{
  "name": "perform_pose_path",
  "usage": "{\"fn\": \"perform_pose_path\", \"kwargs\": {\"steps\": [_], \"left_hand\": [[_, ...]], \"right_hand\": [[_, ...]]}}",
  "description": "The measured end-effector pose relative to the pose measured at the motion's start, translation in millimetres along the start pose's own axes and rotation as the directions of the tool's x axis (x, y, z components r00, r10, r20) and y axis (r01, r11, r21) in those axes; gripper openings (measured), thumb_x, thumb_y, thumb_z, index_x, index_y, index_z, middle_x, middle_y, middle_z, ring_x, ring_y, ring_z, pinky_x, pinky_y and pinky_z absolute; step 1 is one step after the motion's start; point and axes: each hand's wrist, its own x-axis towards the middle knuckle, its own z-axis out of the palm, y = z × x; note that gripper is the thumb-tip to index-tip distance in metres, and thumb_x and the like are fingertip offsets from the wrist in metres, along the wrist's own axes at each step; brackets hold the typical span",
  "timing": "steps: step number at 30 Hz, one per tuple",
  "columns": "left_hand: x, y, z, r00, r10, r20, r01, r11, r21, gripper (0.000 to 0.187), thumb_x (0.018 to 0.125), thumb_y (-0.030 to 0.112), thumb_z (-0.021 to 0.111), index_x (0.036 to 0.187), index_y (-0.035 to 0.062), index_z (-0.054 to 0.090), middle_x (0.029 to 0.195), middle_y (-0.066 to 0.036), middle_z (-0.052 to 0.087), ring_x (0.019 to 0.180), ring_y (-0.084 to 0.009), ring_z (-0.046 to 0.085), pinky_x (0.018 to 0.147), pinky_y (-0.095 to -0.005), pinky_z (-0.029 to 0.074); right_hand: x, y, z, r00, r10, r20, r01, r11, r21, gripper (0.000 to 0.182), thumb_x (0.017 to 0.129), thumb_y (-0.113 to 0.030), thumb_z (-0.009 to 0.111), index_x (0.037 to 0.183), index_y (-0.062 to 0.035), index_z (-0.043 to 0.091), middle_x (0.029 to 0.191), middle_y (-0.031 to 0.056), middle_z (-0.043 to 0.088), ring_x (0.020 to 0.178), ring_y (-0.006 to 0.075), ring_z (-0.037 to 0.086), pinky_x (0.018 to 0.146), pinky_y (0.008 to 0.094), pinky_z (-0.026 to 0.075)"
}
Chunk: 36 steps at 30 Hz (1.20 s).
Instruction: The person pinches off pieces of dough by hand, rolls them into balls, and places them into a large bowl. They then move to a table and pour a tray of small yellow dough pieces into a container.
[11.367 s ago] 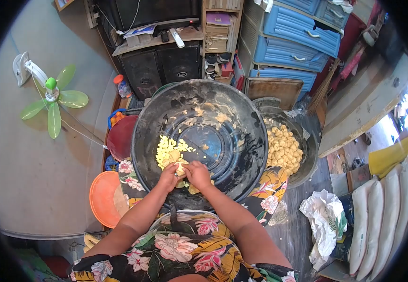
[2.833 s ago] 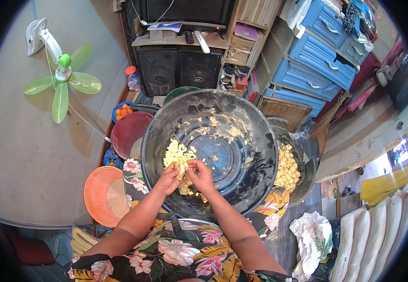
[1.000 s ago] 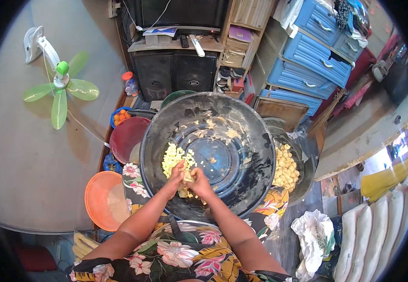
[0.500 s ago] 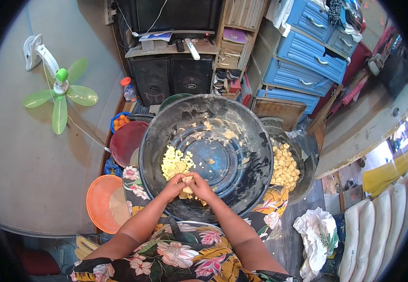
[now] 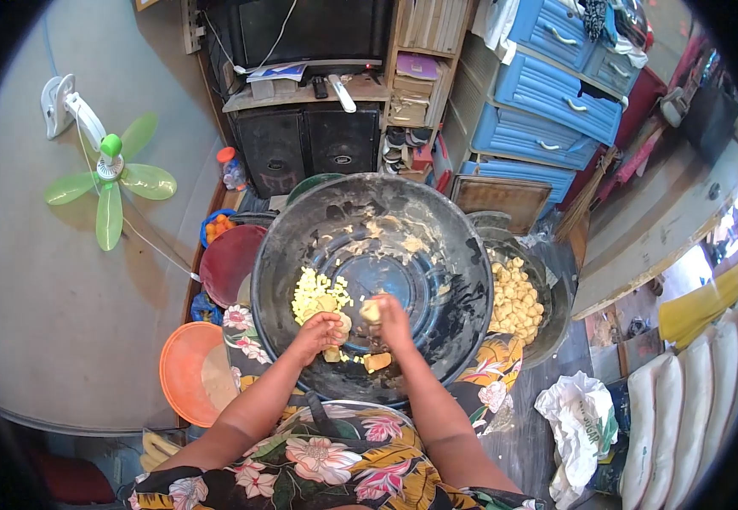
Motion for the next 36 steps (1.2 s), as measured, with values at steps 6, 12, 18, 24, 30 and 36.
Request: {"fn": "perform_pose_path", "kwargs": {"steps": [6, 12, 18, 24, 30, 36], "left_hand": [[13, -14, -16, 0.981, -0.035, -0.189, 0.063, 0.987, 0.146, 0.014, 0.087, 0.016, 0.052, 0.097, 0.0065, 0.053, 0.084, -0.003, 0.057, 0.069, -0.0109, 0.054, 0.062, -0.0231, 0.047], [12, -15, -12, 0.984, 0.013, -0.179, 0.021, 0.983, 0.185, 0.012, 0.086, 0.015, 0.052, 0.095, 0.0060, 0.053, 0.077, -0.002, 0.055, 0.064, -0.0094, 0.051, 0.059, -0.0220, 0.045], [11, -14, -9, 0.986, 0.043, -0.160, -0.007, 0.977, 0.215, 0.010, 0.085, 0.010, 0.051, 0.093, 0.0049, 0.052, 0.074, -0.002, 0.053, 0.061, -0.0076, 0.048, 0.056, -0.0207, 0.041], [11, -15, -7, 0.981, 0.068, -0.184, -0.021, 0.969, 0.248, 0.009, 0.082, 0.006, 0.052, 0.091, 0.0045, 0.052, 0.073, -0.001, 0.052, 0.058, -0.0070, 0.046, 0.053, -0.0201, 0.038], [13, -22, -12, 0.981, 0.104, -0.161, -0.044, 0.941, 0.336, 0.010, 0.082, 0.007, 0.053, 0.091, 0.0039, 0.054, 0.076, -0.001, 0.054, 0.061, -0.0073, 0.048, 0.055, -0.0213, 0.040], [17, -28, -16, 0.980, 0.141, -0.142, -0.067, 0.900, 0.430, 0.012, 0.083, 0.008, 0.054, 0.095, 0.0041, 0.054, 0.080, -0.001, 0.055, 0.065, -0.0080, 0.050, 0.058, -0.0216, 0.042]], "right_hand": [[19, -32, -78, 0.763, -0.317, -0.564, 0.422, 0.904, 0.064, 0.022, 0.093, -0.025, 0.043, 0.101, -0.0066, 0.051, 0.084, 0.0029, 0.055, 0.060, 0.0068, 0.048, 0.049, 0.0194, 0.040], [22, -22, -153, 0.621, -0.240, -0.746, 0.481, 0.868, 0.121, 0.035, 0.091, -0.015, 0.048, 0.123, -0.0047, 0.038, 0.106, 0.0086, 0.052, 0.075, 0.0122, 0.053, 0.062, 0.0241, 0.048], [31, 3, -164, 0.677, -0.275, -0.683, 0.434, 0.898, 0.068, 0.064, 0.085, -0.008, 0.055, 0.139, -0.0121, 0.021, 0.137, 0.0131, 0.030, 0.110, 0.0220, 0.044, 0.089, 0.0303, 0.039], [25, -2, -147, 0.675, -0.456, -0.580, 0.261, 0.883, -0.391, 0.031, 0.079, -0.002, 0.058, 0.110, -0.0054, 0.057, 0.141, 0.0144, 0.022, 0.123, 0.0227, 0.033, 0.091, 0.0284, 0.037], [23, -4, -141, 0.725, -0.401, -0.559, 0.206, 0.902, -0.380, 0.034, 0.078, -0.002, 0.058, 0.112, -0.0064, 0.056, 0.143, 0.0115, 0.018, 0.122, 0.0195, 0.036, 0.086, 0.0258, 0.040], [23, -2, -141, 0.732, -0.424, -0.533, 0.160, 0.868, -0.470, 0.033, 0.078, -0.004, 0.058, 0.111, -0.0068, 0.056, 0.143, 0.0122, 0.020, 0.120, 0.0212, 0.039, 0.084, 0.0266, 0.041]]}}
